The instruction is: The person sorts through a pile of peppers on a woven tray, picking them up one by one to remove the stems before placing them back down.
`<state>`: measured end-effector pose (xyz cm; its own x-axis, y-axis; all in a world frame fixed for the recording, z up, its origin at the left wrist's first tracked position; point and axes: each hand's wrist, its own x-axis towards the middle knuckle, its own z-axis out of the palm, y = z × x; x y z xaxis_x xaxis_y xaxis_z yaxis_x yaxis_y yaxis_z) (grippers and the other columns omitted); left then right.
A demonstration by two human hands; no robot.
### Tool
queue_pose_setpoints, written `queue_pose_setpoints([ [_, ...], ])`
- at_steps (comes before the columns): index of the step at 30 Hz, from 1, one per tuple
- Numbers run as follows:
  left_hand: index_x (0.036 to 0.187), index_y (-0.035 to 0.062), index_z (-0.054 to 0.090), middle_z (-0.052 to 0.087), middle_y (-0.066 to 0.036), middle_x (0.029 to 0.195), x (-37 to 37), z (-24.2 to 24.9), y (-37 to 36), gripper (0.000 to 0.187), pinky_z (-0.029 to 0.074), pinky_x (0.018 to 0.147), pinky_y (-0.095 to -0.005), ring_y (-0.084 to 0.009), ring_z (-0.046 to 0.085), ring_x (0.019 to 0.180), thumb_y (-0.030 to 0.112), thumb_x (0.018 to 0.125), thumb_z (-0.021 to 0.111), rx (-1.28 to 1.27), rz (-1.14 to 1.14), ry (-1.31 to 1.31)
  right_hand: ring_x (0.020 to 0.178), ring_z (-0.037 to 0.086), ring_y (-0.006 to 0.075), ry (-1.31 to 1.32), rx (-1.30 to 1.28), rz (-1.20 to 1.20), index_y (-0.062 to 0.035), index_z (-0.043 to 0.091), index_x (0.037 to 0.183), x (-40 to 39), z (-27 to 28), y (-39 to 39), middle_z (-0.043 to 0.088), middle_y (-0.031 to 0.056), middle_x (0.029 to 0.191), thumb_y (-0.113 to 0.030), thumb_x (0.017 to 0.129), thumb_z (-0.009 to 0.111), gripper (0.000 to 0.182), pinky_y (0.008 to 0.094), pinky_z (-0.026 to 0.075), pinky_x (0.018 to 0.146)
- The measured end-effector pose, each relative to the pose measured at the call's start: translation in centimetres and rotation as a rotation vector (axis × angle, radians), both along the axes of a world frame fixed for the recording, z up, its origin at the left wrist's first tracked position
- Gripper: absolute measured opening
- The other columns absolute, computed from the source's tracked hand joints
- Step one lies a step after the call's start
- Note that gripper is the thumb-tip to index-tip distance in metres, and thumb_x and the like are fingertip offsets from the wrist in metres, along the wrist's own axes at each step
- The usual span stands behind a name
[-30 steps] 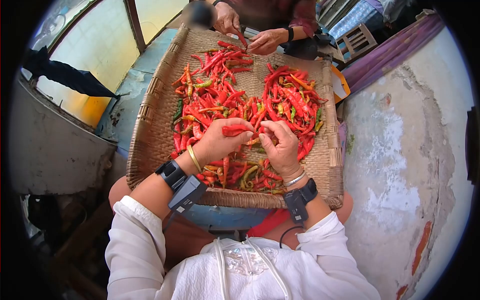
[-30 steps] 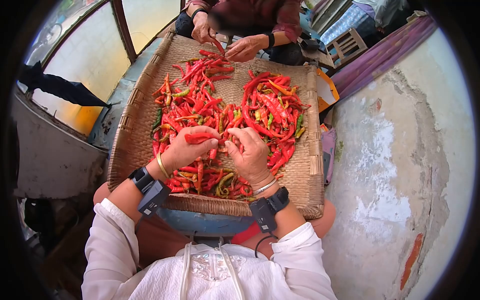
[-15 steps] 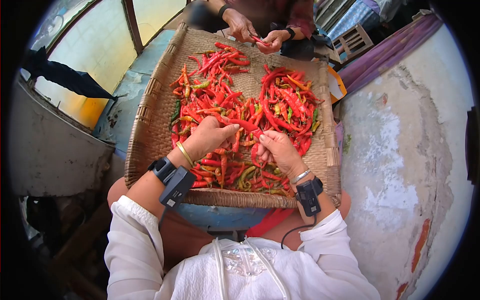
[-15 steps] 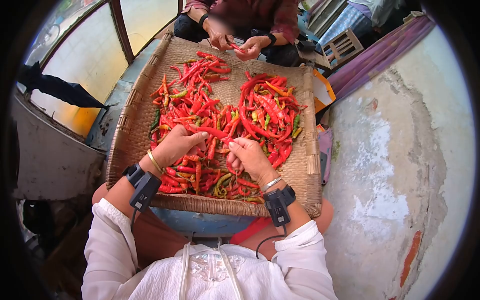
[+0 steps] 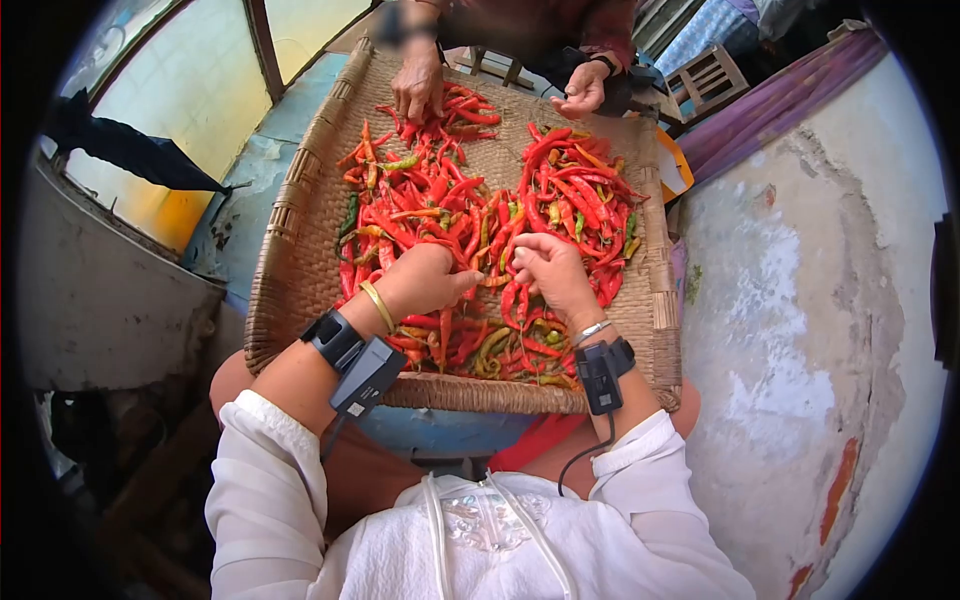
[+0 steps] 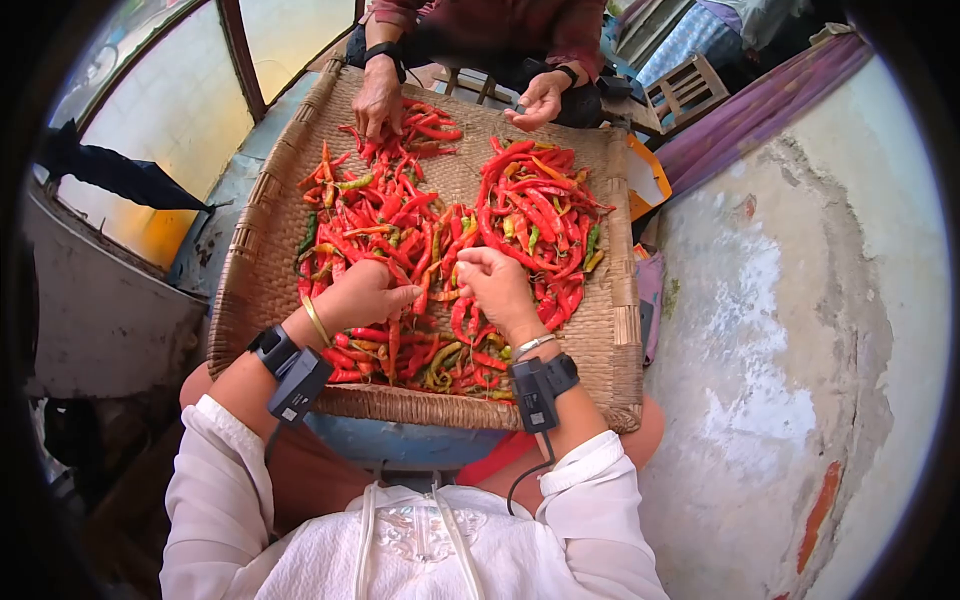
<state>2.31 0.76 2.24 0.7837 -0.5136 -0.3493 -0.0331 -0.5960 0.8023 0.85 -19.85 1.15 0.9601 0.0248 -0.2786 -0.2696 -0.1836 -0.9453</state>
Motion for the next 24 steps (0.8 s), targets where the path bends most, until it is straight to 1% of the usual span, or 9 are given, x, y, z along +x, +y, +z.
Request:
queue_pose_setpoints([
  [1,0.071,-0.0010,0.060,0.056,-0.009,0.055,-0.1,0.1,0.0,0.034,0.046,0.050,-0.0310,-0.0160,0.056,0.054,0.031,0.083,0.057,0.002,-0.002,0.001,0.060,0.058,0.0119,-0.109,-0.167,0.066,-0.0016,0.058,0.096,0.1,-1.2,0.5,0.061,0.0056,0.075,-0.015,0.080,0.057,0.021,0.0233,0.045,0.052],
  [3,0.070,-0.0013,0.062,0.059,-0.017,0.066,-0.4,0.2,-0.1,0.043,0.046,0.062,-0.0401,-0.0311,0.059,0.065,0.041,0.077,0.056,0.359,-0.170,-0.281,0.062,0.059,0.0152,-0.219,-0.335,0.133,-0.0029,0.061,0.091,0.3,-2.2,1.5,0.062,0.0069,0.073,-0.018,0.076,0.061,0.021,0.0284,0.047,0.057],
  [8,0.071,-0.0002,0.062,0.059,-0.017,0.070,-0.5,-0.4,-0.1,0.043,0.046,0.063,-0.0419,-0.0326,0.059,0.070,0.043,0.076,0.056,0.371,-0.232,-0.275,0.075,0.059,0.0307,-0.229,-0.826,0.234,-0.0054,0.061,0.081,1.0,-3.1,4.2,0.061,0.0149,0.074,-0.022,0.072,0.062,0.018,0.0389,0.047,0.067],
  [9,0.071,0.0000,0.062,0.059,-0.017,0.070,-0.4,-0.7,0.0,0.043,0.046,0.063,-0.0416,-0.0323,0.059,0.070,0.042,0.076,0.056,0.362,-0.233,-0.309,0.078,0.058,0.0337,-0.155,-0.843,0.275,-0.0056,0.056,0.087,1.0,-2.8,4.7,0.061,0.0162,0.077,-0.022,0.072,0.063,0.023,0.0422,0.046,0.068],
  [13,0.072,0.0015,0.062,0.060,-0.016,0.071,-0.6,-1.0,0.1,0.039,0.047,0.062,-0.0416,-0.0317,0.060,0.071,0.040,0.075,0.057,0.345,-0.190,-0.368,0.086,0.056,0.0354,-0.235,-0.914,0.345,-0.0077,0.044,0.104,-0.2,-3.6,5.2,0.059,0.0200,0.089,-0.022,0.071,0.063,0.041,0.0436,0.045,0.072],
  [20,0.075,0.0052,0.062,0.061,-0.013,0.072,-0.9,-0.1,0.4,0.030,0.048,0.062,-0.0413,-0.0301,0.060,0.070,0.035,0.074,0.057,0.392,-0.110,-0.557,0.087,0.056,0.0348,-0.051,-0.981,0.523,-0.0061,0.051,0.104,-0.8,-1.5,2.2,0.060,0.0171,0.089,-0.018,0.070,0.061,0.038,0.0426,0.045,0.074],
  [22,0.075,0.0054,0.062,0.061,-0.013,0.072,-0.9,-0.2,0.4,0.029,0.047,0.062,-0.0415,-0.0300,0.060,0.070,0.034,0.074,0.057,0.395,-0.123,-0.544,0.079,0.059,0.0320,-0.093,-0.725,0.310,-0.0074,0.056,0.103,-0.6,-1.4,0.5,0.061,0.0138,0.084,-0.019,0.070,0.061,0.035,0.0400,0.046,0.070],
  [23,0.076,0.0056,0.062,0.061,-0.013,0.072,-0.9,-0.5,0.4,0.028,0.047,0.062,-0.0417,-0.0302,0.060,0.070,0.033,0.075,0.057,0.376,-0.226,-0.481,0.063,0.060,0.0208,-0.025,-0.671,0.281,-0.0050,0.058,0.100,-0.6,-1.2,-0.3,0.061,0.0076,0.074,-0.018,0.073,0.060,0.030,0.0313,0.047,0.057],
  [24,0.076,0.0058,0.062,0.061,-0.013,0.072,-0.8,-0.5,0.4,0.026,0.047,0.063,-0.0419,-0.0304,0.060,0.071,0.031,0.075,0.057,0.357,-0.327,-0.417,0.063,0.060,0.0208,-0.026,-0.674,0.281,-0.0050,0.058,0.100,-0.8,-0.5,-0.9,0.061,0.0076,0.074,-0.018,0.073,0.060,0.030,0.0313,0.047,0.057],
])
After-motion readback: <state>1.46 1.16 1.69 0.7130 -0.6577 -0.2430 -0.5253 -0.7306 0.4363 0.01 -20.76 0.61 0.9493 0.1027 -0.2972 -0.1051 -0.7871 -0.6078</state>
